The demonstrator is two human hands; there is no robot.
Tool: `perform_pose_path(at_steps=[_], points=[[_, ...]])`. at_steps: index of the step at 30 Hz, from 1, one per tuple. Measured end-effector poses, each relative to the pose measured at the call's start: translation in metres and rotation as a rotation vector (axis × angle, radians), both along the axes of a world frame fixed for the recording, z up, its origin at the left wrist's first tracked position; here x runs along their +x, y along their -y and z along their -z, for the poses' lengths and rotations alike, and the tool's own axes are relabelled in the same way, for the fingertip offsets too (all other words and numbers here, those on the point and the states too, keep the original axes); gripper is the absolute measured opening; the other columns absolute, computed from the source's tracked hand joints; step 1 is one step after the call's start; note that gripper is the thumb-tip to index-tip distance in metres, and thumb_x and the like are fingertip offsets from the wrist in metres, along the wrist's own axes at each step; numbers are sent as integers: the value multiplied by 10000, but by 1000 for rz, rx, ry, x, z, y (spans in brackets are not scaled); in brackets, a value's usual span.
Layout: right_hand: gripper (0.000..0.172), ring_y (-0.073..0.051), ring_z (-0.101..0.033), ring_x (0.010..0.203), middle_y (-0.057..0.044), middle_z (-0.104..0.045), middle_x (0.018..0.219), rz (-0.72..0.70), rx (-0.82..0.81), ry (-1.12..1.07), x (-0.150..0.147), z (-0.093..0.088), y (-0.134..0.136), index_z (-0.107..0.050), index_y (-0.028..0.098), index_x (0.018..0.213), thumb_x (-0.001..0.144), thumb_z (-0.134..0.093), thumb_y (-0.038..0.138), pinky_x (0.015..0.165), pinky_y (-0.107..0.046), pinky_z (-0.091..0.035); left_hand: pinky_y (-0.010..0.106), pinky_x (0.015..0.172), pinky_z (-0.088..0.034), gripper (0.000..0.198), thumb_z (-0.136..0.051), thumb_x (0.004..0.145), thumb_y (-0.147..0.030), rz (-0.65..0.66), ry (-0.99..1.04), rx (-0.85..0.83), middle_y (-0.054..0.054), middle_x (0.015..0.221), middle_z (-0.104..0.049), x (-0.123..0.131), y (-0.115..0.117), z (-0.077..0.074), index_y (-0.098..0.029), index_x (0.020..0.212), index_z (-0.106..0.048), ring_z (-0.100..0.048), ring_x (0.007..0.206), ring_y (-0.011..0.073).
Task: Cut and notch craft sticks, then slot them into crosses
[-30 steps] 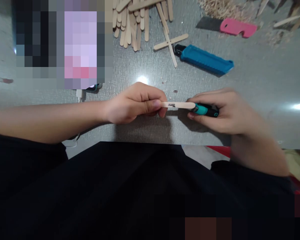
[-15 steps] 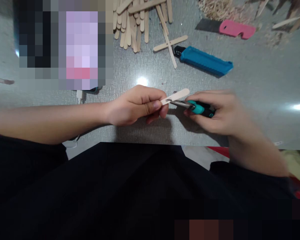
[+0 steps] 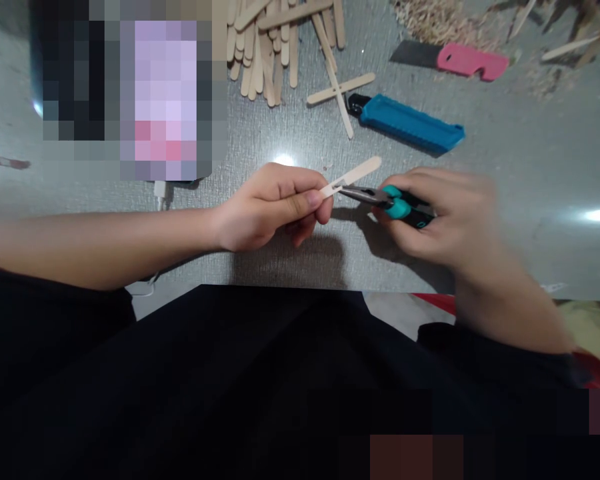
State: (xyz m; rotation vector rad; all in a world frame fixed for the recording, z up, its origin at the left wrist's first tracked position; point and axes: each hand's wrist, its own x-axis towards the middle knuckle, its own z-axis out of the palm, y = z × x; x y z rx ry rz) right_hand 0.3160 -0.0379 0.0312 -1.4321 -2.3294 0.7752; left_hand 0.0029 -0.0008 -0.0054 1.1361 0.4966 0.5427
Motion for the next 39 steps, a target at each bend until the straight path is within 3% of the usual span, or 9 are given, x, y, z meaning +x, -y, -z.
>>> perform_pose_path(at_steps=[5,11,18,24,28,33,39], points=[[108,-348,-713,863,-103,-754,942,-35,63,96,7,3,3,-737,332,1148,1052,-697,299,765,-491,-490,283,508,-433,326,-779,1153,-405,-42,-13,-10,2,680,-633,0,2,3,-205,896,-761,-571,552,128],[227,-282,-732,779,-28,-786,909,-20,422,80,6,10,7,-739,311,1102,907,-676,214,661,-416,-472,262,524,-315,349,-746,1161,-407,-59,-51,33,-46,599,-485,0,3,0,-182,894,-757,-379,514,88],[256,-246,-686,712,-19,-780,889,-35,475,151,11,5,7,-728,286,1071,840,-655,204,615,-389,-410,275,566,-312,379,-792,1121,-417,-36,-87,48,-31,618,-495,0,2,-10,-183,827,-739,-382,549,87],[273,-235,-648,711,-17,-778,871,-85,590,91,12,17,-3,-720,287,1048,793,-681,196,639,-385,-388,291,540,-237,448,-847,1100,-494,23,23,-185,-61,608,-408,2,4,-5,-189,803,-708,-288,538,75],[285,-260,-634,720,-30,-756,872,-76,709,68,9,24,-6,-748,304,1085,850,-676,161,677,-407,-401,306,567,-280,471,-853,1096,-533,58,112,-364,-86,575,-303,3,10,-3,-216,794,-678,-258,534,94],[218,-280,-648,704,-54,-764,868,-59,804,106,5,28,-5,-772,309,1157,950,-705,327,659,-434,-404,292,617,-363,355,-755,1108,-353,51,164,-500,-86,551,-259,5,14,-9,-222,794,-654,-260,536,118],[181,-245,-617,627,-55,-716,765,59,964,93,19,33,-20,-763,272,982,912,-633,376,611,-408,-443,273,661,-386,292,-688,1061,-214,44,218,-580,-86,528,-260,2,14,-8,-215,773,-641,-240,538,119]])
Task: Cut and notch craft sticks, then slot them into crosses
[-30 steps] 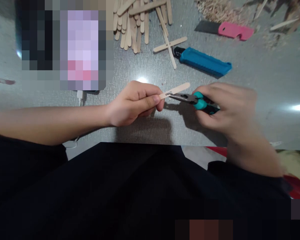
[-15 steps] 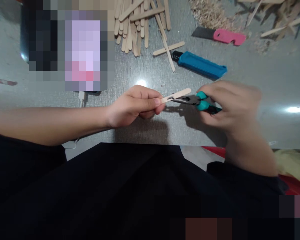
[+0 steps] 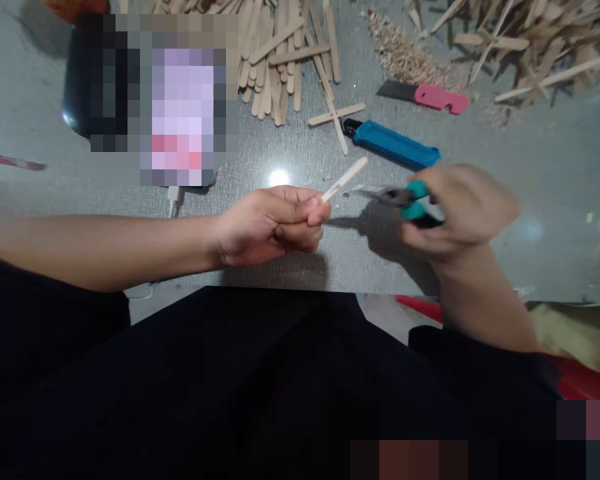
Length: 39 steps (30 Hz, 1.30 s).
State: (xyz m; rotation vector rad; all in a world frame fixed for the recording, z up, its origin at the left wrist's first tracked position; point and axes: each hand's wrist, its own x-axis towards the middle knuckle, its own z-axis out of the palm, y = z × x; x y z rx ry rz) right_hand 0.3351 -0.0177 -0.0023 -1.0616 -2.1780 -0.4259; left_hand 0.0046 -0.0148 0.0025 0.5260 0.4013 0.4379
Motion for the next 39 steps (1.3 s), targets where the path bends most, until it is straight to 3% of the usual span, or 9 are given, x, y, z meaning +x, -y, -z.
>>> perform_pose_path(at_steps=[2,4,9,13,17,23,30,36,39], points=[[169,-226,-554,591,-46,-651,706,114,145,-155,12,2,-12,-761,256,893,902,-685,407,615,-402,-439,269,667,-395,278,-667,1027,-170,-27,-1,-12,-90,527,-253,0,0,3,-220,758,-616,-239,534,114],[204,-229,-567,622,-41,-641,714,133,145,-237,21,4,-20,-768,255,894,872,-753,457,638,-406,-455,266,630,-370,300,-713,1046,-219,-49,-26,80,-89,535,-289,0,0,6,-214,756,-637,-250,523,101],[198,-268,-762,791,-48,-832,961,-175,-452,-158,9,2,-10,-791,312,1092,901,-844,309,702,-407,-587,273,551,-364,483,-911,1055,-590,-211,-198,516,-37,606,-507,1,0,10,-178,836,-787,-406,541,101],[238,-276,-825,860,-10,-877,1053,-257,-638,-147,-8,-6,5,-787,377,1190,990,-823,251,763,-423,-632,265,577,-433,497,-906,1058,-625,-220,-276,661,-20,602,-560,0,-2,11,-164,878,-862,-549,592,128],[195,-258,-801,798,-9,-856,982,-283,-687,-153,-12,-10,7,-784,349,1156,995,-811,242,719,-410,-603,251,594,-444,435,-883,1087,-568,-214,-270,692,-33,579,-525,0,-4,9,-171,909,-904,-551,619,132],[137,-248,-776,747,-1,-837,924,-285,-765,-123,-11,-10,7,-794,349,1151,1026,-769,300,652,-404,-565,265,527,-345,375,-862,1093,-534,-164,-326,652,-41,579,-480,0,-4,9,-196,945,-924,-438,583,133],[139,-269,-783,751,-3,-838,918,-236,-875,-155,-12,-18,12,-813,366,1107,1006,-756,290,673,-447,-573,256,587,-425,368,-842,1117,-521,-147,-287,683,-44,583,-468,-2,-4,11,-179,1024,-940,-529,639,151],[140,-244,-756,719,-1,-821,903,-267,-897,-134,-13,-25,13,-811,348,1091,1016,-742,251,643,-440,-562,250,643,-464,248,-810,1103,-379,-128,-302,702,-31,587,-485,-2,-4,4,-192,1009,-942,-586,702,164],[107,-254,-759,733,-4,-843,917,-254,-951,-115,-10,-27,12,-828,363,1078,1045,-747,300,650,-454,-575,263,654,-472,217,-824,1072,-364,-115,-341,692,5,640,-586,-1,-4,4,-202,981,-936,-598,714,170]])
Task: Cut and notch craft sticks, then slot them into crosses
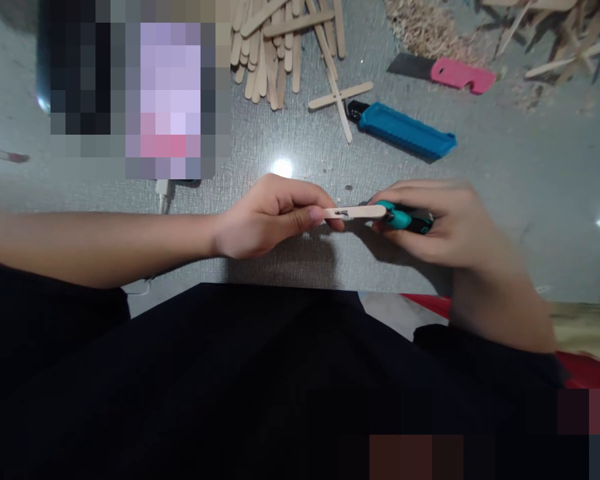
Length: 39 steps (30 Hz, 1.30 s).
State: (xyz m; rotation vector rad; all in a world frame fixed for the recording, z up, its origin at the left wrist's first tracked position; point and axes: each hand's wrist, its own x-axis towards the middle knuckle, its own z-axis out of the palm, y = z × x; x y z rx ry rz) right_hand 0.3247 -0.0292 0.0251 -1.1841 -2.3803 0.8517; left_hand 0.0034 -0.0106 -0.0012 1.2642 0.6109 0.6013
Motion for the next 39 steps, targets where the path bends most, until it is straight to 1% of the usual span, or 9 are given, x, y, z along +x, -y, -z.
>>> perform_pose_path(at_steps=[3,5,9,14,20,26,29,35,39], points=[[89,-250,-771,723,17,-848,901,-45,-34,-17,2,-2,-2,-836,366,1076,1040,-785,303,635,-443,-576,282,666,-483,210,-837,1046,-370,-4,-47,-1,73,816,-769,0,-1,0,-213,940,-925,-636,763,185],[100,-248,-773,714,29,-841,888,-57,-29,-40,3,-3,-2,-838,366,1076,1027,-800,288,624,-435,-571,285,656,-473,213,-839,1041,-368,-8,-46,-1,86,852,-792,0,-1,0,-213,921,-921,-623,755,182],[173,-258,-776,724,30,-840,896,-48,-45,-37,2,-4,0,-840,389,1081,1027,-771,240,640,-446,-584,283,608,-421,214,-845,1034,-365,-20,-46,-27,65,770,-722,0,0,-1,-205,912,-917,-548,689,162],[211,-245,-760,714,37,-827,882,-50,-26,-13,2,-3,0,-835,389,1084,1020,-750,207,641,-433,-573,281,599,-418,224,-841,1022,-373,-10,-36,-38,59,729,-683,0,0,0,-204,895,-914,-582,707,175],[160,-222,-758,673,44,-834,857,-64,-44,-84,3,3,-1,-830,347,1051,967,-802,213,559,-394,-533,285,620,-438,247,-829,1028,-355,0,-52,-11,65,703,-683,-1,-2,-2,-204,850,-909,-596,711,186],[92,-195,-711,616,42,-810,808,1,-86,-125,-3,7,4,-847,324,1005,955,-829,249,554,-364,-518,293,538,-334,330,-844,1059,-436,32,-47,-46,26,645,-595,-2,-2,-2,-190,842,-873,-451,575,133],[93,-201,-691,618,29,-811,814,74,-9,-102,-9,12,8,-832,329,998,968,-793,250,565,-373,-515,293,499,-269,403,-808,1114,-488,74,-4,-63,-24,605,-495,-1,0,1,-187,847,-817,-380,521,110],[47,-253,-707,689,-8,-758,799,281,293,5,-7,24,6,-756,317,981,972,-802,309,647,-417,-539,257,526,-309,436,-775,1160,-517,4,15,-60,-31,620,-524,0,3,5,-196,865,-760,-432,548,107],[51,-278,-753,781,-35,-792,876,274,302,87,0,24,-1,-734,324,1007,1055,-742,310,731,-446,-581,252,528,-310,390,-804,1140,-460,-15,0,-48,-29,609,-534,1,3,5,-189,862,-767,-439,555,107]])
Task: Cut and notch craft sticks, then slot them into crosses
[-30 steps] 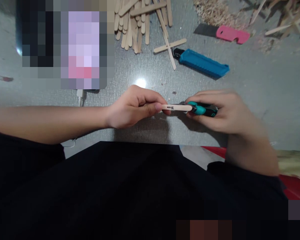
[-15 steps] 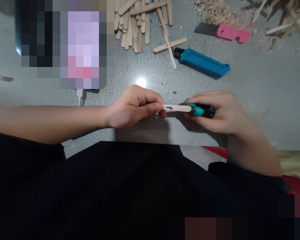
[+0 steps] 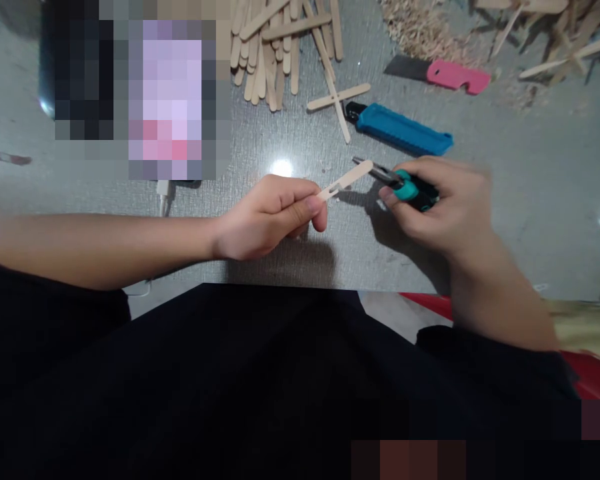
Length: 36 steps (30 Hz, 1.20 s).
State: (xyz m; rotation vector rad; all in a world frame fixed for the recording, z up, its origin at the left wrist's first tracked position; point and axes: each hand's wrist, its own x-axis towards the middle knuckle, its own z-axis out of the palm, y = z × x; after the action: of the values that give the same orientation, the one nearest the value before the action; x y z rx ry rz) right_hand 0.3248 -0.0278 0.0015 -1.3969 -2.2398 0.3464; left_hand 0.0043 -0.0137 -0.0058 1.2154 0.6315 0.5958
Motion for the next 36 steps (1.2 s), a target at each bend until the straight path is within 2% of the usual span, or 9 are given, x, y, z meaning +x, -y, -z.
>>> perform_pose_path(at_steps=[4,7,10,12,15,21,25,31,36], points=[[53,-255,-701,708,-3,-761,838,-110,-34,-38,0,-2,-2,-743,326,1026,1045,-790,345,672,-434,-545,252,506,-311,391,-786,1153,-499,-22,47,-34,-48,574,-508,1,1,1,-188,915,-783,-393,521,104],[28,-241,-685,679,2,-753,823,-130,-67,-59,-3,-5,2,-769,321,1037,1033,-797,319,652,-421,-529,245,488,-319,387,-755,1182,-507,-22,42,-33,-58,568,-525,1,2,1,-179,978,-782,-397,487,93],[37,-252,-726,720,-11,-795,873,-118,-134,-104,-7,-11,8,-792,316,1053,1024,-813,313,675,-422,-533,234,483,-369,388,-725,1209,-522,-23,-2,42,-45,584,-599,1,2,1,-179,1033,-771,-477,463,92],[35,-269,-746,758,-25,-815,906,-97,-233,-127,-10,-14,11,-807,315,1054,1030,-828,330,706,-441,-536,230,500,-426,381,-702,1224,-525,-22,-19,106,-31,603,-657,1,1,2,-185,1063,-765,-551,464,101],[32,-278,-746,768,-26,-815,903,-45,-334,-169,-13,-17,15,-825,313,1036,1016,-850,321,728,-463,-533,226,524,-477,327,-671,1242,-467,-25,-22,167,-14,628,-723,0,0,3,-190,1092,-755,-635,484,116],[51,-269,-744,739,-9,-821,871,10,-335,-184,-18,-18,18,-839,318,1029,986,-864,308,706,-458,-529,234,497,-467,259,-723,1207,-431,-37,2,124,3,652,-779,1,1,7,-193,1120,-778,-652,468,130],[54,-268,-736,731,-7,-803,848,9,-318,-166,-20,-19,18,-826,312,1019,975,-857,305,700,-465,-536,242,473,-451,247,-782,1171,-433,-56,-9,68,15,682,-796,1,2,9,-188,1146,-800,-613,447,126],[57,-300,-770,784,-27,-816,900,19,-312,-145,-22,-19,21,-810,333,1044,1004,-833,300,753,-511,-594,264,534,-556,254,-764,1176,-443,-58,12,66,20,696,-795,1,2,10,-194,1137,-797,-714,520,170],[49,-316,-799,830,-41,-835,940,17,-305,-96,-20,-19,22,-801,334,1081,1038,-811,313,789,-540,-628,273,564,-588,223,-703,1199,-403,-48,4,55,30,713,-810,1,4,7,-191,1169,-763,-752,556,184]])
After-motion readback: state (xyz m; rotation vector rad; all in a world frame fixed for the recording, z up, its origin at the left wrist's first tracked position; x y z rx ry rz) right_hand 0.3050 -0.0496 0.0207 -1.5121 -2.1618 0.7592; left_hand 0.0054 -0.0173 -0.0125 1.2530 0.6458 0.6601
